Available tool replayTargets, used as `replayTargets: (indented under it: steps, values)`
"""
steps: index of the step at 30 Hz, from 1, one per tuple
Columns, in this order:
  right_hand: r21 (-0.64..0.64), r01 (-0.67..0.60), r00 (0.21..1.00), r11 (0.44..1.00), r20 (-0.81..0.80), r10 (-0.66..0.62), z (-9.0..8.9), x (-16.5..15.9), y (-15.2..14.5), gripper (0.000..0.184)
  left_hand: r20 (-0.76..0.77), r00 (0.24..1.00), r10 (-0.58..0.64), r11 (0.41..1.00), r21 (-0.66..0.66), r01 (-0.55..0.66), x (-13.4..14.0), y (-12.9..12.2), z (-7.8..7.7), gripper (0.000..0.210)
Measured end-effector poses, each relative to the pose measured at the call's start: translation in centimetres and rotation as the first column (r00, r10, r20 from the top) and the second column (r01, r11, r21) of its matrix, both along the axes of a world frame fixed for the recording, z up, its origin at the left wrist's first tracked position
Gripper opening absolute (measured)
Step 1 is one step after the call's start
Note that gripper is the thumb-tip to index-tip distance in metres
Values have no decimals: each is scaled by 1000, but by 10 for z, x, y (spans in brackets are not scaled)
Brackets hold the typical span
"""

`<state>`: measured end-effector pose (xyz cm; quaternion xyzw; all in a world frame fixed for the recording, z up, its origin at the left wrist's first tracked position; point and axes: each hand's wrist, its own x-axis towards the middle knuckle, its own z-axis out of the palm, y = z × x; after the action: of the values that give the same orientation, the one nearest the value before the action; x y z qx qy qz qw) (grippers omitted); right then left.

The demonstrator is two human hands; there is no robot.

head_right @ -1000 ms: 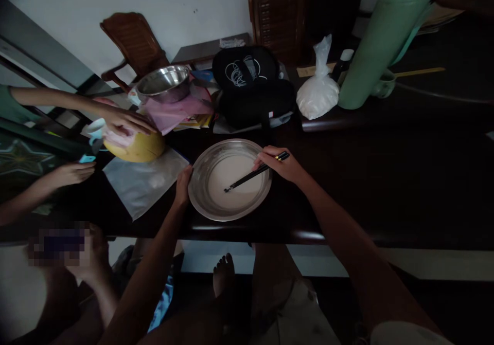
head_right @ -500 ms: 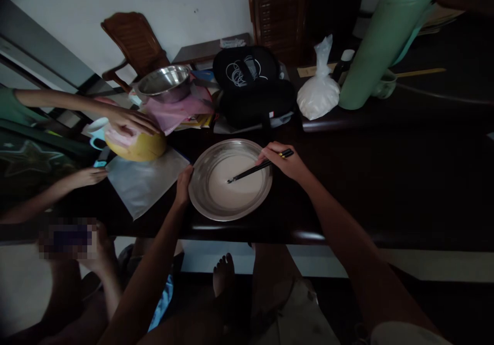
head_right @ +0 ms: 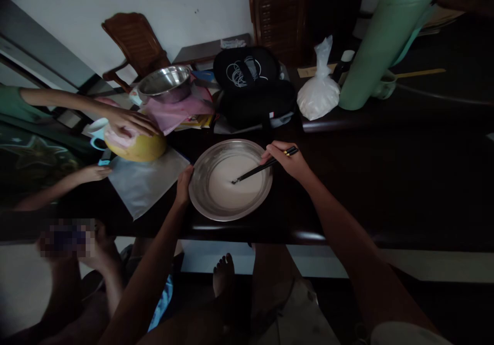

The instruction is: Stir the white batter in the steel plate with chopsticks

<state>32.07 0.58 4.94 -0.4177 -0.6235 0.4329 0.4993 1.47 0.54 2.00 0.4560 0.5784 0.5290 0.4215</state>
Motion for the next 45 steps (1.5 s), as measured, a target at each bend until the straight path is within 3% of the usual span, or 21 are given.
replayTargets:
  steps: [5, 10, 17, 22, 24, 28, 30, 34, 36, 40, 42, 45]
  values:
    - [0, -106, 993, 994, 45, 106, -2, -2, -1, 38, -20, 1000, 3, 1000, 4, -3, -3, 1, -3, 38]
    - [11, 1, 1000, 1000, 19, -1, -1, 1, 0, 37, -41, 999, -13, 1000, 26, 14, -6, 2, -7, 39]
    - [63, -56, 989, 996, 141, 46, 0, -1, -1, 35, -15, 1000, -9, 1000, 25, 9, -3, 1, -7, 42]
    - [-2, 57, 998, 998, -13, -57, -1, 4, 2, 39, -61, 998, -4, 999, 48, 7, -3, 1, -5, 43]
    - [-22, 5, 999, 1000, -34, -6, -1, 3, 1, 42, -68, 998, -8, 999, 40, 11, -3, 1, -3, 43]
    - [24, -85, 991, 996, 106, 82, 0, -2, -1, 37, -45, 999, -3, 1000, 6, 4, -1, 0, -1, 41]
    - [46, -36, 992, 998, 119, 30, 0, -1, -1, 35, -36, 999, 1, 1000, -2, -1, -1, 0, -1, 40]
    - [-12, 45, 998, 999, -37, -46, -1, 4, 2, 40, -54, 999, 6, 1000, -1, -6, -1, 1, -1, 41]
    - [-27, -7, 999, 1000, -46, 6, -1, 3, 1, 43, -58, 998, 3, 1000, 8, -2, -2, 1, -2, 41]
    - [14, -110, 989, 994, 102, 108, 2, -2, -2, 38, -52, 999, 3, 1000, 31, -1, -3, 1, -4, 42]
    - [37, -62, 991, 997, 125, 56, 3, -1, -1, 35, -55, 998, -1, 999, 35, 3, -3, 1, -4, 43]
    - [0, 47, 999, 999, 23, -47, 2, 4, 1, 37, -49, 999, -9, 999, 32, 11, -3, 1, -5, 44]
